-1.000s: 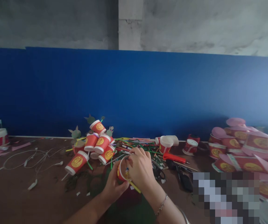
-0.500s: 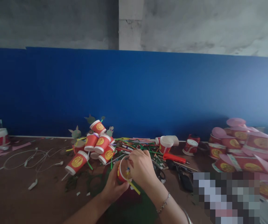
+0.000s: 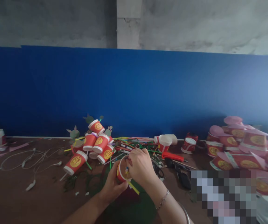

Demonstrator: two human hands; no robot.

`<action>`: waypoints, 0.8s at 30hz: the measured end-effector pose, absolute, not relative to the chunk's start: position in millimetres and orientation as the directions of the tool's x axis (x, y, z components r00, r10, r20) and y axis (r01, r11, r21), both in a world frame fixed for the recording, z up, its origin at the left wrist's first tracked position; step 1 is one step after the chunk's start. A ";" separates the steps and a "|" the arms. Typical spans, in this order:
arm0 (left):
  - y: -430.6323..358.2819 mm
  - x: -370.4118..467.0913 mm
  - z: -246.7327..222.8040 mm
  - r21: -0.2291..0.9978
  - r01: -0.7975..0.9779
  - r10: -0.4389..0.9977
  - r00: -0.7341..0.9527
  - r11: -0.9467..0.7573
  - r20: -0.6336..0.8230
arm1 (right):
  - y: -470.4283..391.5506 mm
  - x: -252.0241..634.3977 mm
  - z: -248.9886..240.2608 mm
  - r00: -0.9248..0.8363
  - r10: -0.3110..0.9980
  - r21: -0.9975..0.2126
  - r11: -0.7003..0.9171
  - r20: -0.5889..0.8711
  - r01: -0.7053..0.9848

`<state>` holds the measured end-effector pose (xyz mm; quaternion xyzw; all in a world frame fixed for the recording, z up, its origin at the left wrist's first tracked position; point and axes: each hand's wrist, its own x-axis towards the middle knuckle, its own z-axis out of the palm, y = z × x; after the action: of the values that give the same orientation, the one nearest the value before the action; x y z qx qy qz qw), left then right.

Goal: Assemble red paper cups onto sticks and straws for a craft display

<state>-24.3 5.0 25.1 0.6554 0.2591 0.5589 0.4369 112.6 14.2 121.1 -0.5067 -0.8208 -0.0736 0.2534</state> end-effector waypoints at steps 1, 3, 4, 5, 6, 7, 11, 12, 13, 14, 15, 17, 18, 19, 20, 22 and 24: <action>5.0 -24.5 24.8 0.865 -0.146 0.831 0.238 -0.480 0.502 | 13.8 112.2 121.1 -0.347 0.796 -0.143 0.469 0.496 0.871; 4.9 -24.9 24.9 0.866 -0.132 0.835 0.228 -0.483 0.500 | 13.3 111.3 120.8 -0.323 0.797 -0.164 0.459 0.511 0.873; 4.8 -25.0 25.3 0.864 -0.123 0.835 0.224 -0.488 0.503 | 13.2 110.9 120.5 -0.310 0.797 -0.178 0.455 0.519 0.872; 4.5 -25.1 25.9 0.861 -0.117 0.832 0.222 -0.495 0.508 | 13.3 110.4 120.1 -0.296 0.797 -0.193 0.452 0.527 0.871; 4.3 -25.1 26.7 0.858 -0.113 0.829 0.222 -0.501 0.514 | 13.4 110.0 119.8 -0.283 0.798 -0.207 0.447 0.533 0.870; 4.0 -25.1 27.5 0.856 -0.112 0.826 0.224 -0.505 0.517 | 13.5 109.5 119.4 -0.269 0.801 -0.220 0.440 0.535 0.871; 2.8 -24.6 29.0 0.859 -0.126 0.825 0.240 -0.496 0.512 | 13.2 107.4 120.3 -0.213 0.832 -0.244 0.379 0.513 0.893; 2.5 -24.3 29.0 0.863 -0.128 0.827 0.247 -0.489 0.505 | 12.9 107.0 121.2 -0.195 0.845 -0.252 0.356 0.497 0.900; 2.1 -24.0 28.8 0.867 -0.128 0.829 0.253 -0.482 0.499 | 12.6 106.7 122.3 -0.174 0.863 -0.266 0.329 0.475 0.906; 1.8 -23.6 28.7 0.870 -0.127 0.831 0.258 -0.477 0.493 | 12.2 106.7 123.4 -0.154 0.881 -0.285 0.304 0.447 0.909; 1.4 -23.2 28.5 0.873 -0.124 0.834 0.261 -0.471 0.487 | 12.0 106.8 124.6 -0.135 0.897 -0.310 0.283 0.421 0.908; 0.5 -22.4 28.2 0.881 -0.127 0.839 0.270 -0.456 0.474 | 11.5 107.4 126.5 -0.113 0.915 -0.370 0.266 0.387 0.890; 0.1 -22.0 28.2 0.884 -0.134 0.840 0.274 -0.449 0.468 | 11.3 107.7 127.0 -0.119 0.918 -0.393 0.275 0.377 0.877; -0.3 -21.8 28.2 0.885 -0.139 0.840 0.279 -0.443 0.465 | 11.2 107.9 127.3 -0.137 0.918 -0.403 0.293 0.373 0.867; -0.8 -21.8 28.3 0.886 -0.139 0.839 0.284 -0.443 0.464 | 11.0 107.8 127.2 -0.158 0.915 -0.400 0.311 0.371 0.862; -1.6 -21.9 29.0 0.882 -0.117 0.833 0.290 -0.457 0.471 | 10.5 106.7 126.5 -0.189 0.912 -0.363 0.326 0.364 0.873; -2.2 -22.3 29.8 0.877 -0.085 0.828 0.297 -0.473 0.475 | 10.3 105.2 125.2 -0.189 0.910 -0.332 0.319 0.368 0.888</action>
<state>-22.3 -2.2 29.8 0.6782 0.2741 0.5258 0.4341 105.2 10.3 125.2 -0.5831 -0.7709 0.0221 0.2555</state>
